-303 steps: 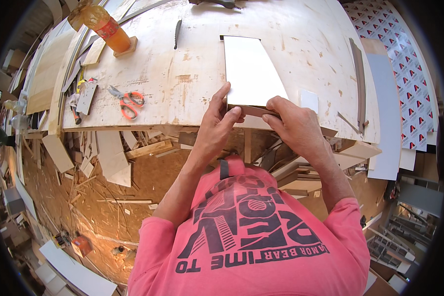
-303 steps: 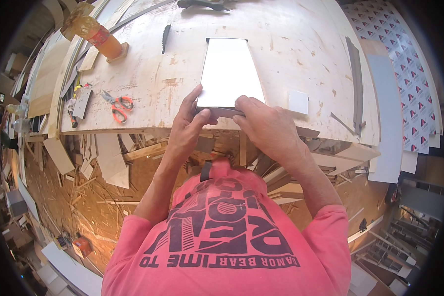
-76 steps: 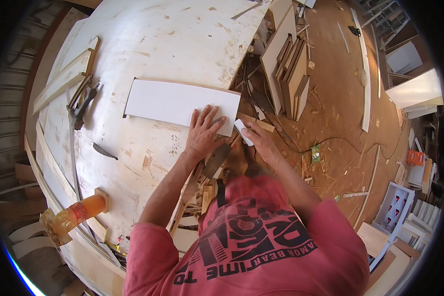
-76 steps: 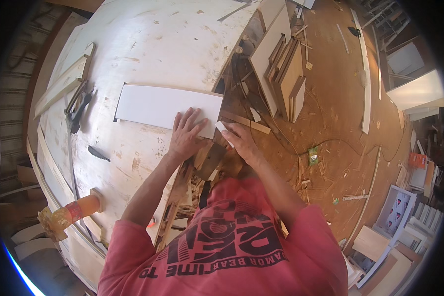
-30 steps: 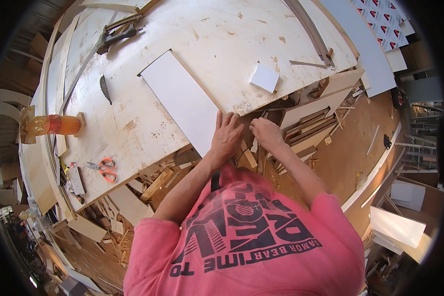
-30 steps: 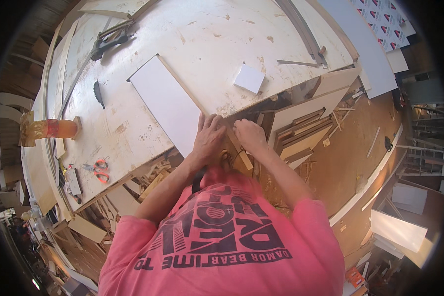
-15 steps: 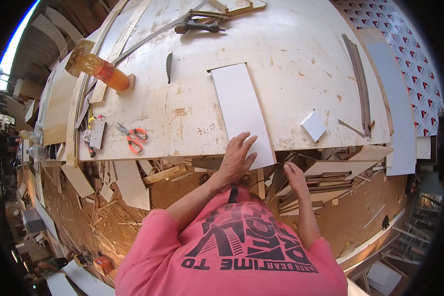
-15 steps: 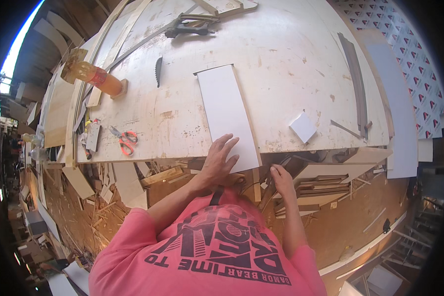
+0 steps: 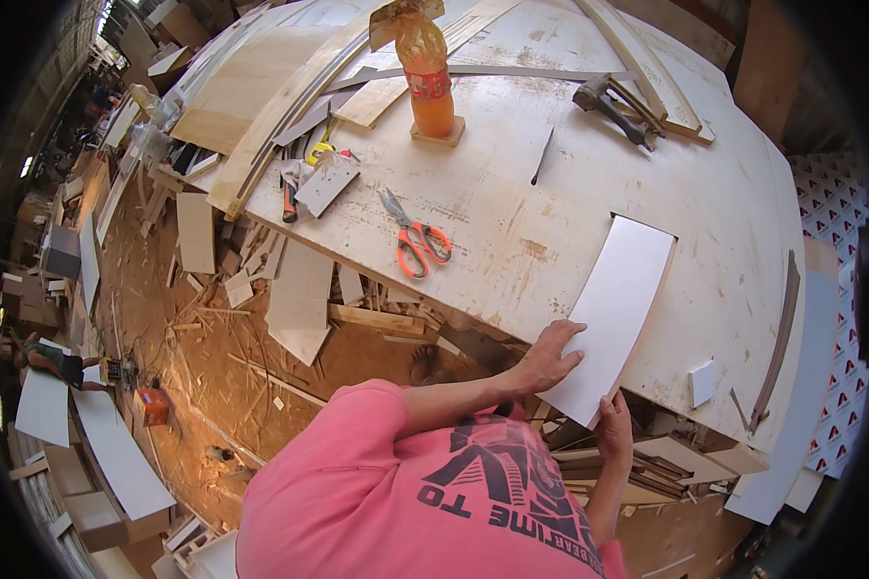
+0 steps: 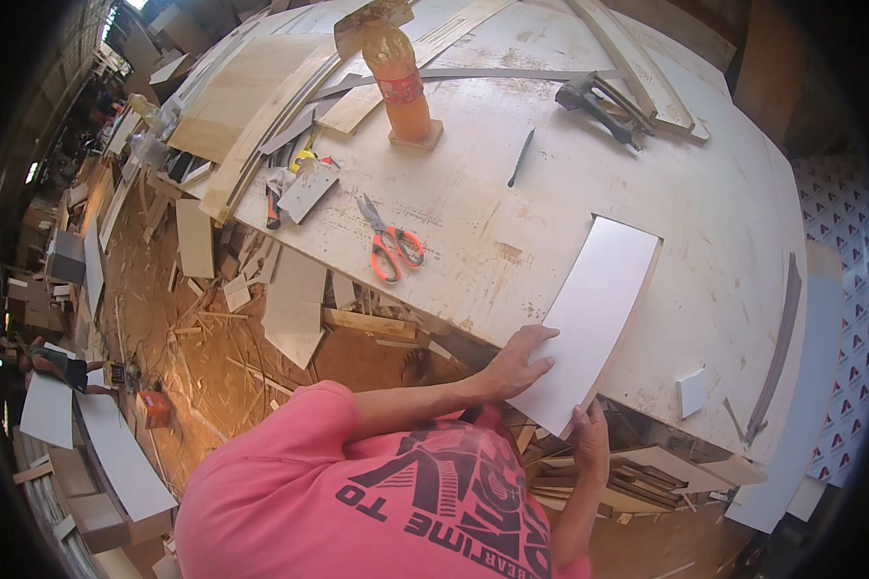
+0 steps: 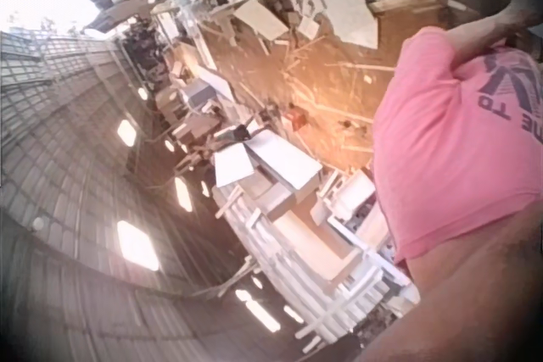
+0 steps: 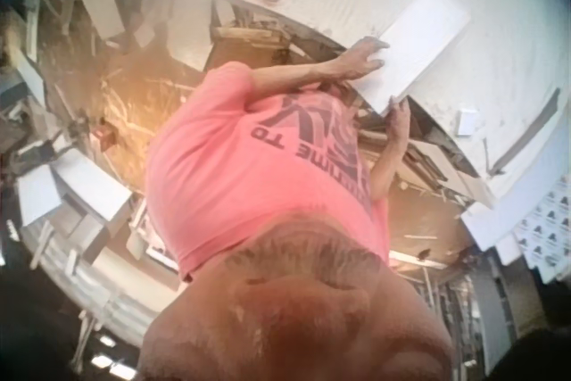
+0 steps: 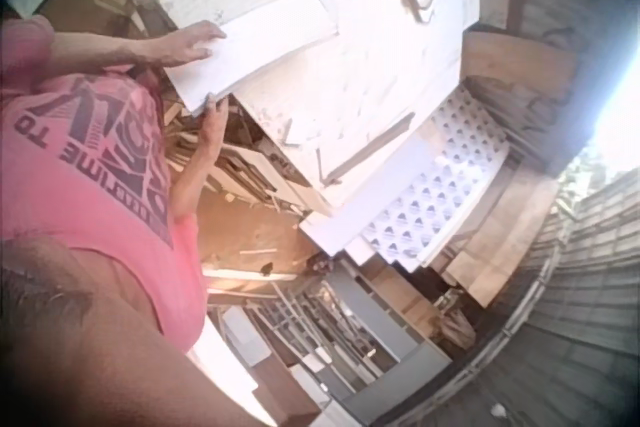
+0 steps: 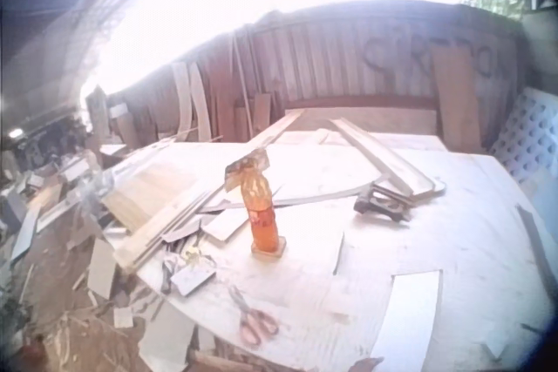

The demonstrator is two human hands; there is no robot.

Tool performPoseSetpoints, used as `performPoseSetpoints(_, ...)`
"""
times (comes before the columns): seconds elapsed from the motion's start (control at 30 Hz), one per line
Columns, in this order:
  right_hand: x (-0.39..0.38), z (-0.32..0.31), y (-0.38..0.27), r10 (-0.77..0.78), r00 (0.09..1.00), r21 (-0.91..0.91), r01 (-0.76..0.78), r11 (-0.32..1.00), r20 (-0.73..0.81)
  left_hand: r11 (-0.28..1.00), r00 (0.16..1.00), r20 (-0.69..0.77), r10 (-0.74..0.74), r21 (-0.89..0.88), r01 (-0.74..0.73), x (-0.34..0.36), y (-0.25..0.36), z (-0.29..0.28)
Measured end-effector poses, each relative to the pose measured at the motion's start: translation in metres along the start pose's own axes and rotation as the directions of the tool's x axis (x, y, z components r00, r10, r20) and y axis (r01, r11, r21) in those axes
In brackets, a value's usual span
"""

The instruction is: The person applies decorative edging to wood pieces by hand, using a small white block to press and smooth the edge banding onto the sides of the boards.

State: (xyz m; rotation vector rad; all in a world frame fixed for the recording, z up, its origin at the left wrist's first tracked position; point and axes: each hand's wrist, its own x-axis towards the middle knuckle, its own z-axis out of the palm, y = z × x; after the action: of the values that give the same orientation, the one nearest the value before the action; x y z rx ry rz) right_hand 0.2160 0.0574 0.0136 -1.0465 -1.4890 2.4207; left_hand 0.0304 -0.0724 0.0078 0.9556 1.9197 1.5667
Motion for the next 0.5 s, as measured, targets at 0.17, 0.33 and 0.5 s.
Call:
performPoseSetpoints(0.17,0.001,0.084,0.015,-0.087,0.993,0.134,0.097,0.986,-0.079,0.994,0.990,0.130,0.060,-0.098,-0.048,0.015,-0.006,-0.069)
performPoseSetpoints(0.33,0.003,0.184,0.039,-0.218,0.960,0.499,0.278,0.821,-0.176,0.983,0.955,0.258,0.147,-0.148,-0.111,0.038,0.003,-0.133)
performPoseSetpoints(0.5,0.036,0.200,0.084,-0.182,0.950,0.531,0.295,0.795,-0.256,0.986,0.986,0.002,0.167,0.005,-0.167,0.048,-0.022,-0.242)
